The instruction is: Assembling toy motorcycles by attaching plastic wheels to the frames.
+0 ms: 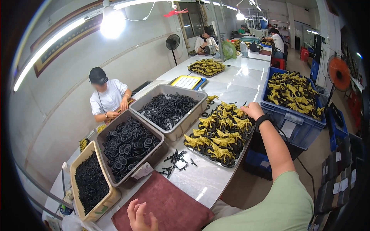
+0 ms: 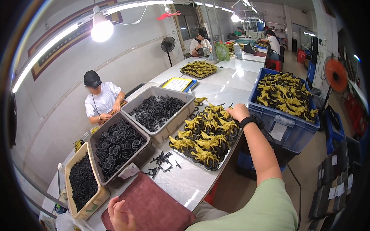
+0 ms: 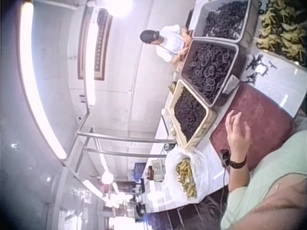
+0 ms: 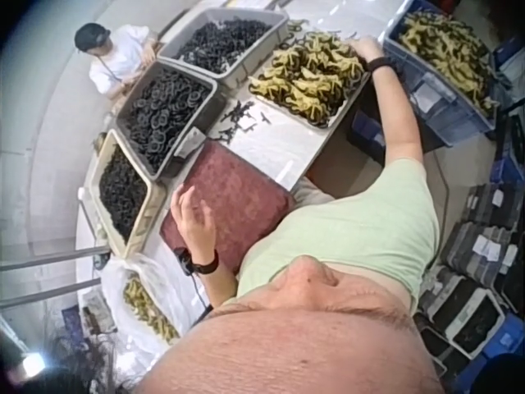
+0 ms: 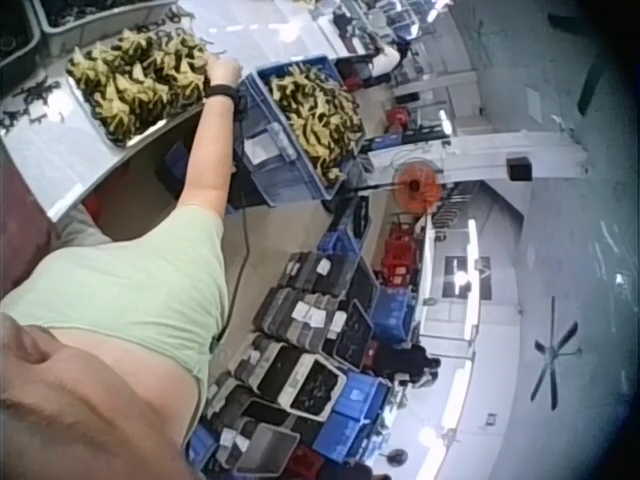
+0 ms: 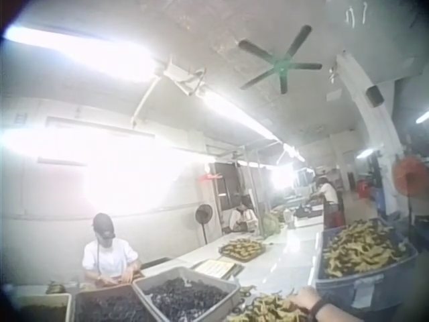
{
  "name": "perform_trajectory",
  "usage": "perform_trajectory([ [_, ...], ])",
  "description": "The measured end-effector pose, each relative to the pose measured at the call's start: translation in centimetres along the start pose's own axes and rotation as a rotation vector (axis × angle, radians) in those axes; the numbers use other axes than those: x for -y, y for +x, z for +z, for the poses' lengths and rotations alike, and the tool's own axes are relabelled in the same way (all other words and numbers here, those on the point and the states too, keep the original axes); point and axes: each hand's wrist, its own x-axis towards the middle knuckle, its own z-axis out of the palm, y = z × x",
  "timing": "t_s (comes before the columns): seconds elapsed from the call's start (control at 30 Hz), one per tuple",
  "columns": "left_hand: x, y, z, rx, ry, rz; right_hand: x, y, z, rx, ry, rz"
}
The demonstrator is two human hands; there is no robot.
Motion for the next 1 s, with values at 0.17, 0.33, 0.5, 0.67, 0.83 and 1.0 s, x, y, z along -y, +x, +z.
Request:
perform_trajectory([
  [0.17, 1.0, -1.6, -0.7, -0.084, -0.092, -0.153, 6.7, -5.2, -2.4, -0.358, 0.675, -0.459],
  [0.33, 4.6, -3.2, -1.1, -0.095, 0.086, -0.228, 20.9, -24.2, -10.4, 0.438, 1.839, -1.133],
  [0.5, 7.1, -6.7, -2.8, -0.065, 0.033, -0.423, 23.3, -29.2, -10.3, 1.093, 2.019, -1.326],
  [0.67, 9.7, -12.8, -8.3, -0.050, 0.216, -0.512, 28.3, -34.7, -7.9, 1.341, 2.205, -1.246],
  [0.83, 15.1, -19.5, -15.2, -0.188, 0.373, -0.679, 31.2, -38.2, -6.6, 1.466, 2.319, -1.172],
  [1.0, 25.7, -25.0, -22.3, -0.309, 0.626, -0.850, 31.9, -40.0, -5.9, 1.522, 2.399, -1.097],
])
